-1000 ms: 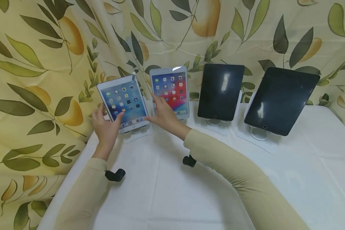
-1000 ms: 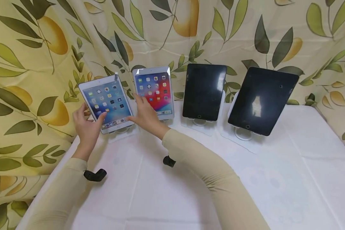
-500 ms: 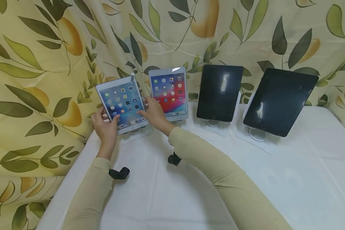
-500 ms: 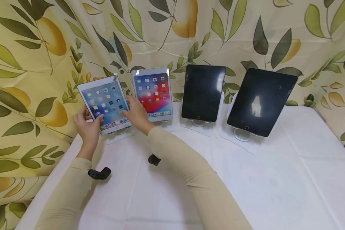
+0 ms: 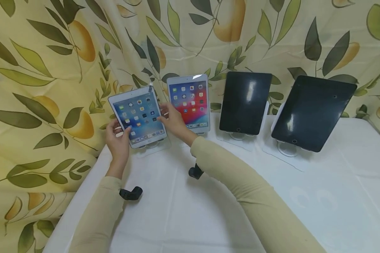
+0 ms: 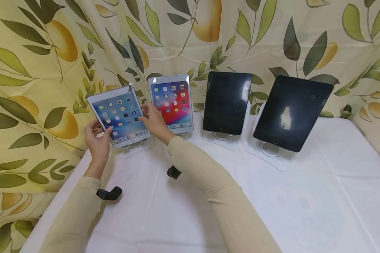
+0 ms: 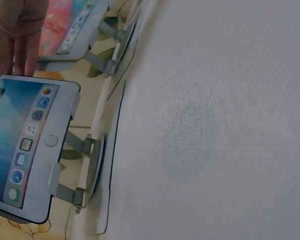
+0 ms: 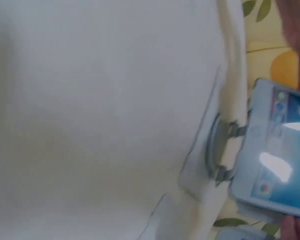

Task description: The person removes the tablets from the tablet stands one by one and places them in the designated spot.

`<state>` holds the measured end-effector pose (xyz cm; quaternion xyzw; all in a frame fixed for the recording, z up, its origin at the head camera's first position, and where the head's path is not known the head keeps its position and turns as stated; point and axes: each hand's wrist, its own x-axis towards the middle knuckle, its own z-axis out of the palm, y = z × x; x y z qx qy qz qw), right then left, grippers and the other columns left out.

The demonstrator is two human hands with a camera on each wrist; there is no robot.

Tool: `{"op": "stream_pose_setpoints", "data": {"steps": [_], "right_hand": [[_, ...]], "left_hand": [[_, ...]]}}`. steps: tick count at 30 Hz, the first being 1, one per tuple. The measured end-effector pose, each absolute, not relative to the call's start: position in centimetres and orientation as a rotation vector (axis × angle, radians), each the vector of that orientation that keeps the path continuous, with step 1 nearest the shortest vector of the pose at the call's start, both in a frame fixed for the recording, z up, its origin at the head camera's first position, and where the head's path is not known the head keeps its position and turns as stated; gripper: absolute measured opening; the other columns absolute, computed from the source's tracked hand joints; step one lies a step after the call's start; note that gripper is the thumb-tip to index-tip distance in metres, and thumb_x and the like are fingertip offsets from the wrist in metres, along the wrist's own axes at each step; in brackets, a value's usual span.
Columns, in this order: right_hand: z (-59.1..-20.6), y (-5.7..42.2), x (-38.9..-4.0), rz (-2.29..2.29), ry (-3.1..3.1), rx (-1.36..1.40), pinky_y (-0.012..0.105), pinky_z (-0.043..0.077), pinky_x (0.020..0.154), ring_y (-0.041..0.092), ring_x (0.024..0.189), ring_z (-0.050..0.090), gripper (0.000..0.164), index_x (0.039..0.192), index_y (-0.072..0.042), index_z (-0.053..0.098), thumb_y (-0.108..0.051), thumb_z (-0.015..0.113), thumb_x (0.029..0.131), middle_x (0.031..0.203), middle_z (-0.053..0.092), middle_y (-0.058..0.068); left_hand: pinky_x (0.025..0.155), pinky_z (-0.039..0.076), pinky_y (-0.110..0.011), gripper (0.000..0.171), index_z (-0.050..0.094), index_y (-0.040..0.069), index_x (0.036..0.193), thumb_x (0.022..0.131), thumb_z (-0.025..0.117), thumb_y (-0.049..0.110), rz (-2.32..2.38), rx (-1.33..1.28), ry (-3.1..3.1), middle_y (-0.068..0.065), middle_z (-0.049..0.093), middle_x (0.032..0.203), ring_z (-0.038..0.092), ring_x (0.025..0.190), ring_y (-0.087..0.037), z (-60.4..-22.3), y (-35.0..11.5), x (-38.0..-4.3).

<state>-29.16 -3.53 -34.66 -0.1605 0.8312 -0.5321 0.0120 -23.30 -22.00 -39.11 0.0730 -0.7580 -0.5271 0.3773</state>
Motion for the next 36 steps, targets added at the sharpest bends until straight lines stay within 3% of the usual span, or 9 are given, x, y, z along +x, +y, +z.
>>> {"op": "stream_pose_setpoints", "data": {"steps": [7,12,19,36], "right_hand": [[-35.0,-2.4,-28.9,-1.699,2.662,-0.656,0.021,0.052,0.082,0.019,0.096,0.058,0.034,0.122,-0.008,0.051,-0.010,0.064,0.090,0.109,0.062,0.009],[-34.4,-1.6,-28.2,-1.751,2.741,-0.784,0.019,0.052,0.076,0.017,0.087,0.060,0.029,0.114,-0.007,0.060,-0.009,0.068,0.086,0.102,0.067,0.007],[-33.5,-0.6,-27.1,-1.845,2.699,-0.792,0.019,0.053,0.077,0.017,0.088,0.062,0.031,0.115,-0.005,0.059,-0.012,0.068,0.086,0.101,0.067,0.008],[-32.9,2.4,-23.9,-1.966,2.558,-0.611,0.027,0.056,0.076,0.019,0.087,0.065,0.026,0.110,-0.005,0.060,-0.008,0.069,0.086,0.097,0.068,0.010]], "left_hand": [[0.074,0.045,-0.014,0.039,0.051,-0.010,0.117,0.083,0.068,-0.003,-1.437,0.145,-1.790,0.005,0.052,0.102,0.051,0.084,-0.002,-39.1,-21.2,-22.5],[0.075,0.046,-0.014,0.037,0.050,-0.017,0.110,0.079,0.069,-0.009,-1.439,0.105,-1.745,0.009,0.051,0.096,0.053,0.081,-0.004,-38.5,-20.8,-22.0],[0.067,0.047,-0.011,0.037,0.053,-0.016,0.107,0.078,0.072,-0.005,-1.434,0.052,-1.754,0.018,0.054,0.093,0.055,0.079,0.001,-36.6,-20.5,-20.7],[0.066,0.049,-0.009,0.035,0.057,-0.011,0.105,0.076,0.075,-0.003,-1.394,-0.106,-1.971,0.019,0.056,0.084,0.056,0.078,0.000,-34.1,-20.0,-17.8]]}}
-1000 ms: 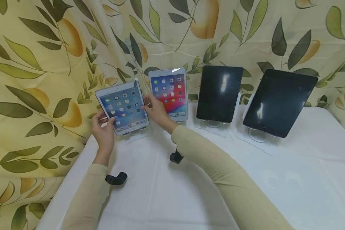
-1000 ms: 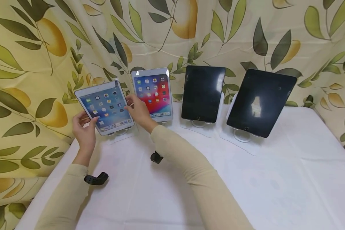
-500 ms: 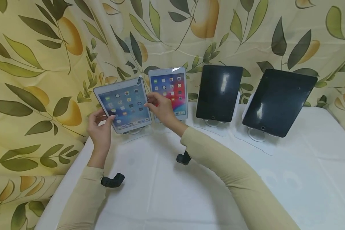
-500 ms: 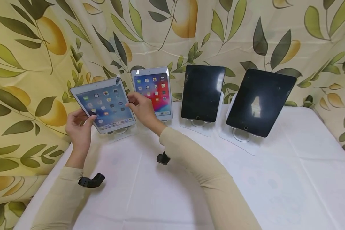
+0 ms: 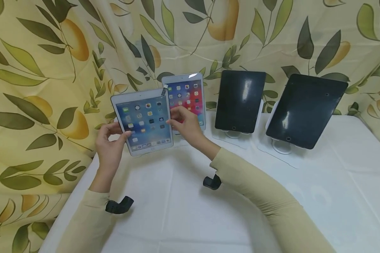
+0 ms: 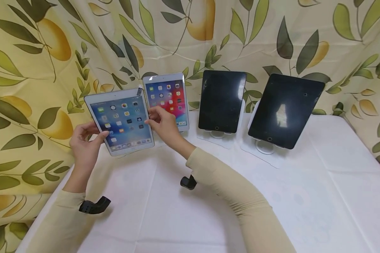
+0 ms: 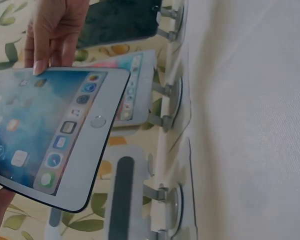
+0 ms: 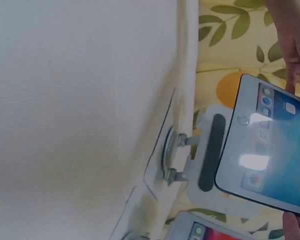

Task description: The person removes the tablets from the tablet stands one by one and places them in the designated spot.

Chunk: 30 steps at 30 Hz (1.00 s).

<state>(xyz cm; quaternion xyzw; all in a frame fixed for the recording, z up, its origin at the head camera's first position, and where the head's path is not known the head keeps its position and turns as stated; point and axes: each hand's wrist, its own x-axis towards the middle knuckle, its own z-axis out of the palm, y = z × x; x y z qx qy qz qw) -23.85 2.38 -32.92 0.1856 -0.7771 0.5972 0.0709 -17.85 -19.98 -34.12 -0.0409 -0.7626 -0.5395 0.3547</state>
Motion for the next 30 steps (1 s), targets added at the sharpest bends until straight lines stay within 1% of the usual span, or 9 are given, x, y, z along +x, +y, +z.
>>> {"op": "stream_pose_setpoints", "data": {"steps": [3,7,10,11,14,17,21,24,30], "right_hand": [[-32.4,3.0,-22.8,1.832,-2.364,0.570,0.028,0.057,0.074,0.020,0.084,0.064,0.025,0.109,-0.004,0.059,-0.007,0.068,0.086,0.095,0.068,0.011],[-31.9,3.6,-21.7,1.864,-2.368,0.609,0.035,0.057,0.074,0.026,0.084,0.063,0.025,0.109,-0.003,0.057,-0.005,0.068,0.086,0.094,0.067,0.012],[-31.6,4.0,-20.9,1.881,-2.364,0.632,0.038,0.057,0.074,0.030,0.083,0.063,0.024,0.107,-0.002,0.057,-0.005,0.068,0.086,0.092,0.066,0.012],[-31.5,4.1,-20.6,1.881,-2.371,0.631,0.036,0.057,0.073,0.028,0.083,0.063,0.024,0.107,-0.002,0.056,-0.005,0.068,0.086,0.092,0.066,0.011],[-31.4,4.4,-19.7,1.911,-2.382,0.629,0.036,0.058,0.071,0.024,0.081,0.064,0.027,0.109,-0.003,0.055,-0.006,0.068,0.086,0.091,0.066,0.011],[-31.5,4.7,-18.9,1.951,-2.405,0.606,0.034,0.058,0.069,0.021,0.081,0.066,0.030,0.112,-0.004,0.053,-0.005,0.068,0.086,0.091,0.066,0.011],[-32.0,4.8,-18.0,1.969,-2.451,0.565,0.033,0.058,0.067,0.021,0.082,0.066,0.033,0.115,-0.004,0.052,-0.004,0.068,0.086,0.094,0.067,0.012],[-32.5,5.0,-17.5,1.981,-2.477,0.531,0.033,0.058,0.065,0.022,0.081,0.066,0.034,0.116,-0.003,0.053,-0.003,0.068,0.085,0.094,0.067,0.013],[-33.9,5.0,-16.9,2.017,-2.549,0.416,0.033,0.058,0.064,0.019,0.079,0.065,0.037,0.117,-0.004,0.053,-0.002,0.069,0.084,0.092,0.064,0.011]], "left_hand": [[0.065,0.049,-0.009,0.034,0.058,-0.009,0.106,0.077,0.074,-0.004,-1.402,-0.091,-2.035,0.020,0.056,0.083,0.056,0.079,-0.001,-33.5,-20.0,-17.1],[0.066,0.048,-0.008,0.034,0.057,-0.010,0.106,0.076,0.073,-0.007,-1.397,-0.100,-2.098,0.022,0.055,0.083,0.055,0.075,0.001,-32.6,-20.0,-16.1],[0.063,0.049,-0.009,0.033,0.057,-0.009,0.104,0.075,0.074,-0.007,-1.405,-0.086,-2.146,0.023,0.056,0.083,0.054,0.072,0.001,-32.0,-20.1,-15.6],[0.062,0.050,-0.010,0.033,0.057,-0.008,0.104,0.076,0.074,-0.007,-1.419,-0.073,-2.167,0.022,0.056,0.083,0.055,0.072,0.000,-31.8,-20.1,-15.4],[0.059,0.053,-0.015,0.032,0.056,-0.007,0.105,0.078,0.073,-0.004,-1.490,-0.033,-2.229,0.019,0.057,0.086,0.056,0.071,-0.002,-31.5,-20.3,-15.0],[0.058,0.054,-0.018,0.030,0.056,-0.007,0.105,0.079,0.072,-0.004,-1.550,-0.019,-2.278,0.014,0.057,0.085,0.058,0.070,-0.003,-31.4,-20.4,-14.7],[0.061,0.055,-0.019,0.029,0.057,-0.009,0.104,0.079,0.072,-0.004,-1.580,-0.038,-2.345,0.012,0.057,0.081,0.058,0.068,-0.002,-31.9,-20.7,-14.6],[0.061,0.055,-0.019,0.031,0.056,-0.009,0.105,0.080,0.072,-0.002,-1.589,-0.054,-2.404,0.009,0.057,0.081,0.058,0.068,-0.001,-32.4,-20.9,-14.6],[0.061,0.056,-0.021,0.034,0.055,-0.008,0.108,0.081,0.072,0.001,-1.608,-0.037,-2.522,-0.001,0.060,0.084,0.060,0.069,-0.001,-33.7,-21.1,-14.4]]}}
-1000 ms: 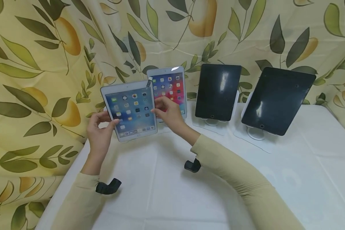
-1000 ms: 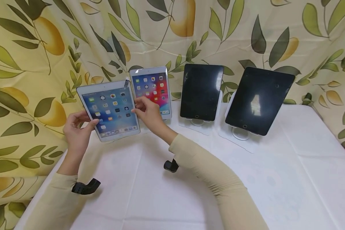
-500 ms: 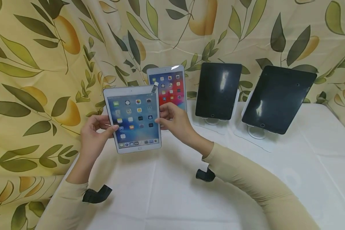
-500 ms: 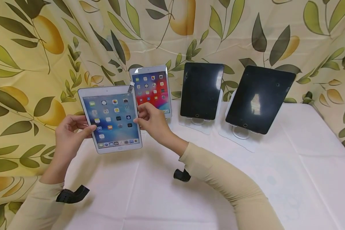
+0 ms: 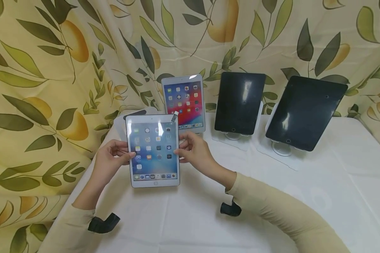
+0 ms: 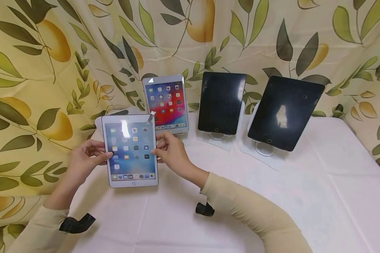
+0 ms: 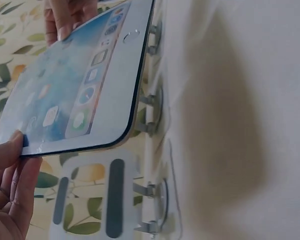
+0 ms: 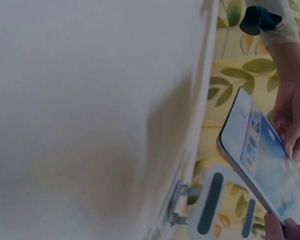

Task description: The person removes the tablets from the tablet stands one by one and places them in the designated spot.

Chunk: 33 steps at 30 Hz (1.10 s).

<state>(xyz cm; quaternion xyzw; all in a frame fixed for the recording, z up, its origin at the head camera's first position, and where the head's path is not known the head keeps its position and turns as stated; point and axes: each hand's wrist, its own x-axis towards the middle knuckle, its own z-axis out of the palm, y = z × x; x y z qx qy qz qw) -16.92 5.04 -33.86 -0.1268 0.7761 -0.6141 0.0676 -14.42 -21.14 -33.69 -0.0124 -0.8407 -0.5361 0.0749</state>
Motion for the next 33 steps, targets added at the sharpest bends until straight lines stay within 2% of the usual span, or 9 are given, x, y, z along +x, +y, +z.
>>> {"op": "stream_pose_setpoints", "data": {"steps": [6,18,25,33], "right_hand": [[-35.7,4.9,-16.8,-1.789,2.313,-0.266,0.033,0.058,0.061,0.018,0.075,0.063,0.039,0.117,-0.003,0.052,0.001,0.070,0.083,0.088,0.061,0.010],[-38.0,4.7,-16.6,-1.671,2.265,-0.189,0.032,0.057,0.060,0.015,0.067,0.063,0.035,0.110,0.000,0.050,0.004,0.069,0.081,0.084,0.060,0.012],[-38.8,4.6,-16.3,-1.632,2.246,-0.170,0.032,0.057,0.058,0.015,0.064,0.062,0.033,0.107,0.002,0.050,0.006,0.069,0.080,0.082,0.060,0.012],[-39.3,4.8,-15.9,-1.570,2.227,-0.217,0.030,0.057,0.056,0.016,0.058,0.064,0.033,0.105,0.005,0.050,0.005,0.070,0.079,0.078,0.063,0.010]], "left_hand": [[0.060,0.056,-0.024,0.033,0.055,-0.008,0.107,0.080,0.072,0.001,-1.632,0.030,-2.613,-0.011,0.062,0.087,0.060,0.067,-0.002,-35.5,-21.2,-14.4],[0.059,0.057,-0.029,0.032,0.049,-0.010,0.102,0.080,0.071,-0.001,-1.753,0.027,-2.750,-0.007,0.059,0.080,0.059,0.066,-0.008,-37.8,-21.7,-14.6],[0.060,0.058,-0.031,0.032,0.052,-0.009,0.100,0.079,0.073,0.001,-1.680,0.050,-2.910,-0.011,0.063,0.080,0.062,0.066,-0.014,-38.4,-22.0,-14.9],[0.060,0.057,-0.032,0.029,0.055,-0.008,0.095,0.078,0.075,0.003,-1.650,0.035,-2.992,-0.008,0.064,0.072,0.063,0.064,-0.015,-39.3,-22.1,-15.0]]}}
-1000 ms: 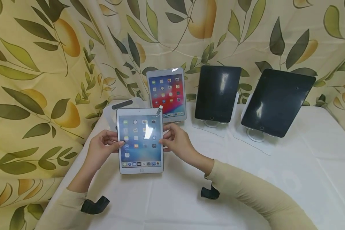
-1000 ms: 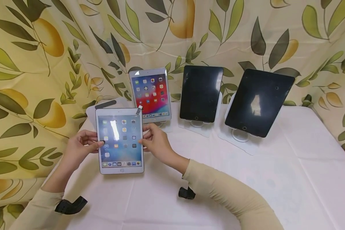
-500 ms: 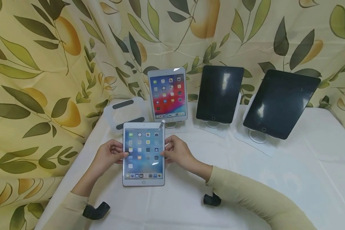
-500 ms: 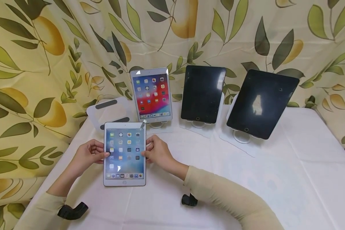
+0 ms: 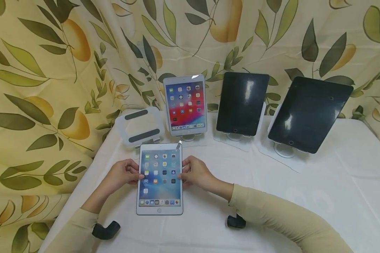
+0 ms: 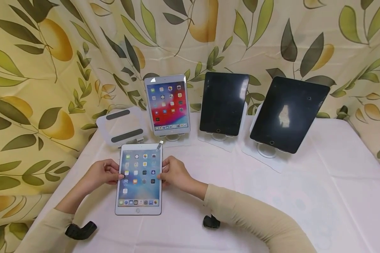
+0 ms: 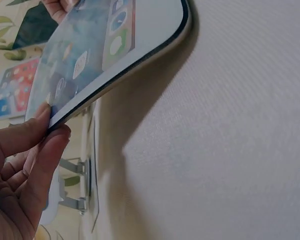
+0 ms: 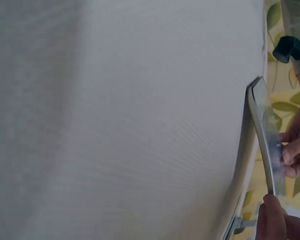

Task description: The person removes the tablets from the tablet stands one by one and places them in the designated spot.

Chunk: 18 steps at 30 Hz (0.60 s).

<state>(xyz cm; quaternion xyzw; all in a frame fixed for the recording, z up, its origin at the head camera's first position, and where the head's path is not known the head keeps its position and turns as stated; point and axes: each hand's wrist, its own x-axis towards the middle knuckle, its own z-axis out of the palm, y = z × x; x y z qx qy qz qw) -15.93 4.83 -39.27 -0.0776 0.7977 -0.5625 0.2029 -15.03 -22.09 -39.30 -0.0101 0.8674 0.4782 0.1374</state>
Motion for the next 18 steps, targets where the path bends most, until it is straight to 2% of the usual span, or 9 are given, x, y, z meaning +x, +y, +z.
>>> {"op": "stream_pose_setpoints", "data": {"steps": [8,18], "right_hand": [[-40.1,4.7,-16.3,-1.497,2.211,-0.217,0.028,0.056,0.056,0.015,0.057,0.065,0.031,0.102,0.007,0.050,0.004,0.071,0.078,0.076,0.065,0.010],[-40.8,4.1,-17.5,-1.338,2.231,-0.168,0.024,0.055,0.055,0.012,0.052,0.064,0.026,0.091,0.005,0.056,0.002,0.075,0.075,0.068,0.065,0.009]], "left_hand": [[0.059,0.057,-0.031,0.028,0.056,-0.009,0.095,0.079,0.074,0.004,1.320,-0.032,2.474,-0.007,0.065,0.072,0.063,0.063,-0.014,-40.2,-22.2,-15.5],[0.056,0.055,-0.028,0.026,0.060,-0.007,0.092,0.077,0.076,0.007,1.241,-0.023,2.487,-0.004,0.064,0.067,0.061,0.057,-0.012,-40.9,-22.4,-16.2]]}}
